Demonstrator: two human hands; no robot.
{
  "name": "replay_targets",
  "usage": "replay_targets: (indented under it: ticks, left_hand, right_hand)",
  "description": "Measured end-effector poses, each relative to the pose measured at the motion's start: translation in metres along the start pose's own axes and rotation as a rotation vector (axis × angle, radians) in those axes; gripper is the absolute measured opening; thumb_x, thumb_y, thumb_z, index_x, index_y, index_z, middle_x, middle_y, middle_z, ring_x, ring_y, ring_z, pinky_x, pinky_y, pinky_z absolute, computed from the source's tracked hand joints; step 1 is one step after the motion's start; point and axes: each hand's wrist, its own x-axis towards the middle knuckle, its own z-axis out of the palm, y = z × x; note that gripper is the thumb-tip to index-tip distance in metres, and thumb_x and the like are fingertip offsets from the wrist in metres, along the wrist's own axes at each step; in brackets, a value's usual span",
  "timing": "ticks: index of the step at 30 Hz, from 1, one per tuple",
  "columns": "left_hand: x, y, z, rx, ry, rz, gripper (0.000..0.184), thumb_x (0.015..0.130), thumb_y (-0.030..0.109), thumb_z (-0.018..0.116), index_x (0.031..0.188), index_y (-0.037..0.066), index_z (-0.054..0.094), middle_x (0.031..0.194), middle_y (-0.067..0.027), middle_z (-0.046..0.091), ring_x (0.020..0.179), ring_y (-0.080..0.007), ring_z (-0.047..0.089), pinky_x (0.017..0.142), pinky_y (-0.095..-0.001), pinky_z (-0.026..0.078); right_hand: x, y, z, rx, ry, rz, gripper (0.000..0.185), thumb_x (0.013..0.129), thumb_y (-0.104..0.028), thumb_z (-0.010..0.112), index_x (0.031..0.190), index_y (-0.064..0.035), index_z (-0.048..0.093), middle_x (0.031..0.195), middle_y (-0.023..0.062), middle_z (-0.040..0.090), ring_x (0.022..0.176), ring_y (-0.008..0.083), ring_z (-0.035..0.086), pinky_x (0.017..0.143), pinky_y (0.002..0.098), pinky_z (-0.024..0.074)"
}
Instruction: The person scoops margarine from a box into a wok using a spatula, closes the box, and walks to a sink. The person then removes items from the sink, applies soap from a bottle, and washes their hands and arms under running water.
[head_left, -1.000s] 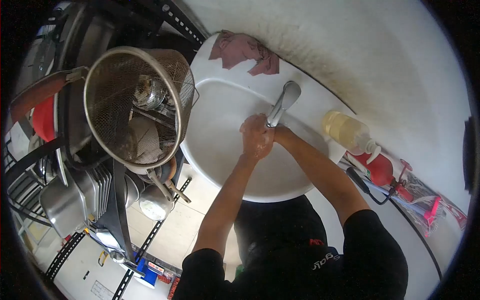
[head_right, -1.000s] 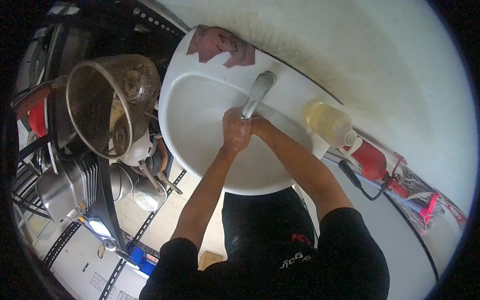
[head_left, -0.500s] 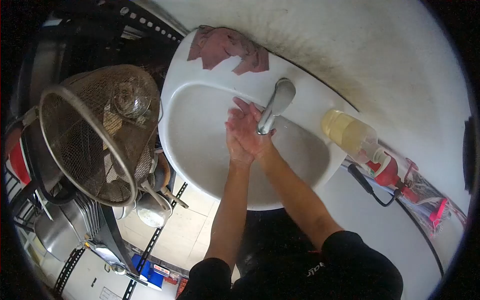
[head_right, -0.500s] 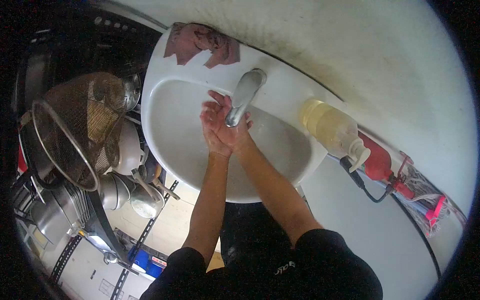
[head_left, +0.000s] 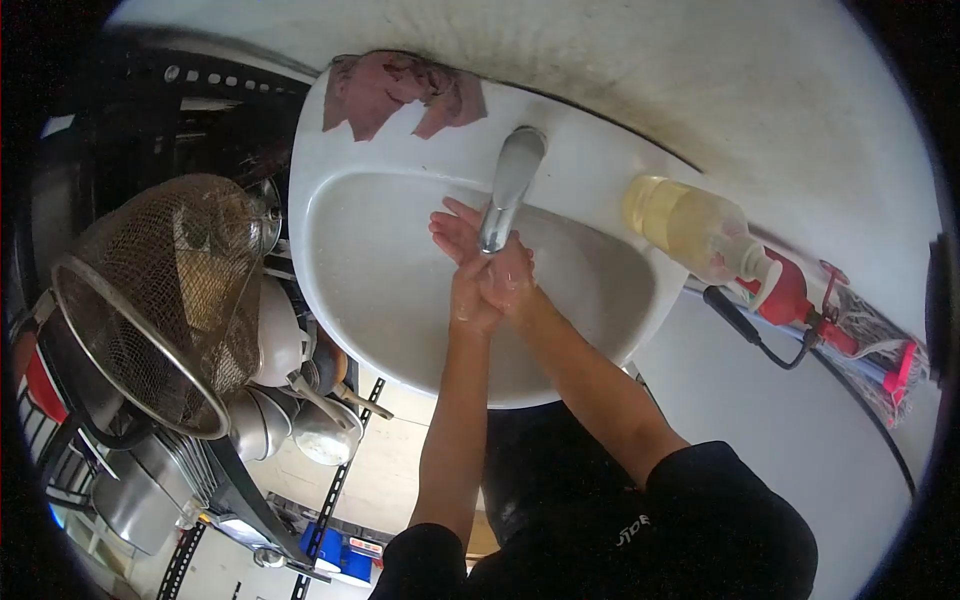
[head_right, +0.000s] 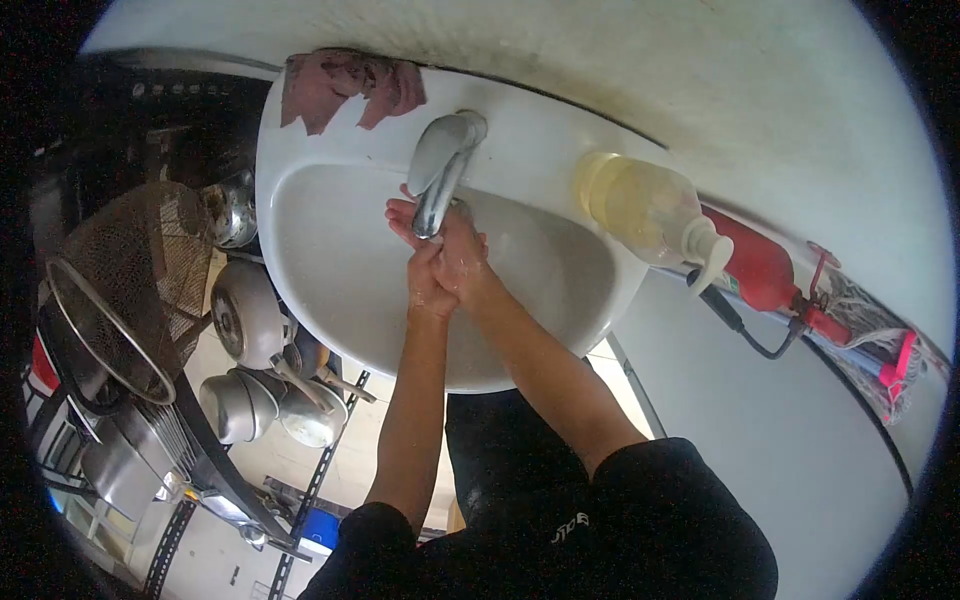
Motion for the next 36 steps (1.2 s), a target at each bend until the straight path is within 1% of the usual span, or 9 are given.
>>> replay_targets:
  ticks: [3, 6, 10, 16, 19, 23, 26, 29, 36]
  left_hand:
    - [0.018, 0.008, -0.016, 0.129, -0.056, 0.159, 0.018, 0.089, 0.020, 0.057, 0.101, 0.007, 0.051, 0.091, -0.0082, 0.059, 0.081, -0.0212, 0.061, 0.071, -0.0354, 0.053]
    - [0.022, 0.011, -0.008, 0.349, 0.105, 0.214, 0.016, 0.091, 0.021, 0.054, 0.094, 0.006, 0.053, 0.080, -0.0067, 0.059, 0.070, -0.0204, 0.060, 0.063, -0.0343, 0.054]
    - [0.062, 0.006, -0.046, 0.713, 0.322, 0.549, 0.015, 0.094, 0.019, 0.048, 0.087, 0.007, 0.053, 0.068, -0.0021, 0.050, 0.055, -0.0120, 0.049, 0.047, -0.0275, 0.041]
    - [0.017, -0.003, 0.002, 0.445, 0.234, 0.213, 0.008, 0.088, 0.010, 0.050, 0.081, 0.007, 0.048, 0.066, 0.0015, 0.042, 0.056, -0.0059, 0.039, 0.049, -0.0228, 0.033]
    - [0.022, -0.015, -0.014, 0.024, -0.153, 0.133, 0.007, 0.083, 0.006, 0.054, 0.089, 0.008, 0.050, 0.080, -0.0026, 0.049, 0.072, -0.0119, 0.051, 0.066, -0.0259, 0.044]
    - [-0.016, -0.011, 0.047, -0.228, -0.263, -0.022, 0.028, 0.088, 0.014, 0.052, 0.115, 0.005, 0.052, 0.111, -0.0107, 0.055, 0.111, -0.0257, 0.050, 0.097, -0.0398, 0.040]
    - [-0.026, -0.008, 0.063, -0.351, -0.334, -0.083, 0.038, 0.094, 0.027, 0.045, 0.124, 0.004, 0.051, 0.122, -0.0156, 0.054, 0.124, -0.0319, 0.043, 0.107, -0.0445, 0.033]
    - [-0.034, -0.008, 0.076, -0.386, -0.356, -0.149, 0.043, 0.097, 0.031, 0.038, 0.126, 0.003, 0.051, 0.127, -0.0183, 0.052, 0.128, -0.0344, 0.039, 0.109, -0.0459, 0.032]
    - [-0.052, -0.040, 0.107, -0.280, -0.372, -0.279, 0.042, 0.098, 0.029, 0.035, 0.119, -0.002, 0.054, 0.119, -0.0196, 0.057, 0.121, -0.0360, 0.048, 0.104, -0.0430, 0.038]
  right_hand:
    - [0.007, 0.028, -0.026, 0.165, -0.179, -0.058, 0.037, 0.090, -0.015, 0.046, 0.119, 0.0079, 0.050, 0.110, 0.0231, 0.060, 0.104, 0.0312, 0.058, 0.093, 0.0370, 0.0436]
    - [-0.005, 0.033, -0.034, -0.800, 0.159, -0.319, 0.034, 0.090, -0.012, 0.047, 0.118, 0.0070, 0.051, 0.109, 0.0225, 0.061, 0.101, 0.0336, 0.059, 0.091, 0.0379, 0.0449]
    - [-0.067, -0.015, -0.015, -1.165, -0.027, -0.405, 0.025, 0.090, -0.009, 0.049, 0.112, 0.0039, 0.054, 0.101, 0.0225, 0.062, 0.095, 0.0337, 0.060, 0.085, 0.0389, 0.0467]
    - [-0.159, -0.123, 0.010, -1.700, -0.405, -0.757, 0.015, 0.084, -0.008, 0.061, 0.096, -0.0004, 0.060, 0.091, 0.0151, 0.065, 0.082, 0.0279, 0.063, 0.074, 0.0371, 0.0513]
    - [-0.186, -0.164, 0.028, -1.909, -0.561, -0.949, 0.013, 0.080, -0.008, 0.064, 0.092, -0.0035, 0.061, 0.086, 0.0123, 0.065, 0.074, 0.0219, 0.063, 0.062, 0.0329, 0.0521]
    - [-0.197, -0.205, 0.027, -2.031, -0.618, -1.271, 0.015, 0.076, -0.012, 0.067, 0.089, -0.0055, 0.063, 0.088, 0.0096, 0.061, 0.079, 0.0170, 0.059, 0.063, 0.0313, 0.0511]
    - [-0.185, -0.230, 0.041, -2.152, -0.312, -1.401, 0.010, 0.081, -0.012, 0.060, 0.087, -0.0046, 0.063, 0.089, 0.0131, 0.061, 0.085, 0.0234, 0.058, 0.074, 0.0378, 0.0485]
    - [-0.163, -0.239, 0.037, -1.732, -0.149, -1.041, 0.017, 0.085, -0.012, 0.048, 0.086, -0.0017, 0.062, 0.089, 0.0176, 0.060, 0.089, 0.0313, 0.055, 0.082, 0.0429, 0.0432]
    - [-0.163, -0.223, 0.043, -1.690, 0.222, -0.795, 0.027, 0.087, -0.016, 0.040, 0.084, 0.0016, 0.061, 0.085, 0.0227, 0.060, 0.085, 0.0377, 0.056, 0.081, 0.0444, 0.0426]
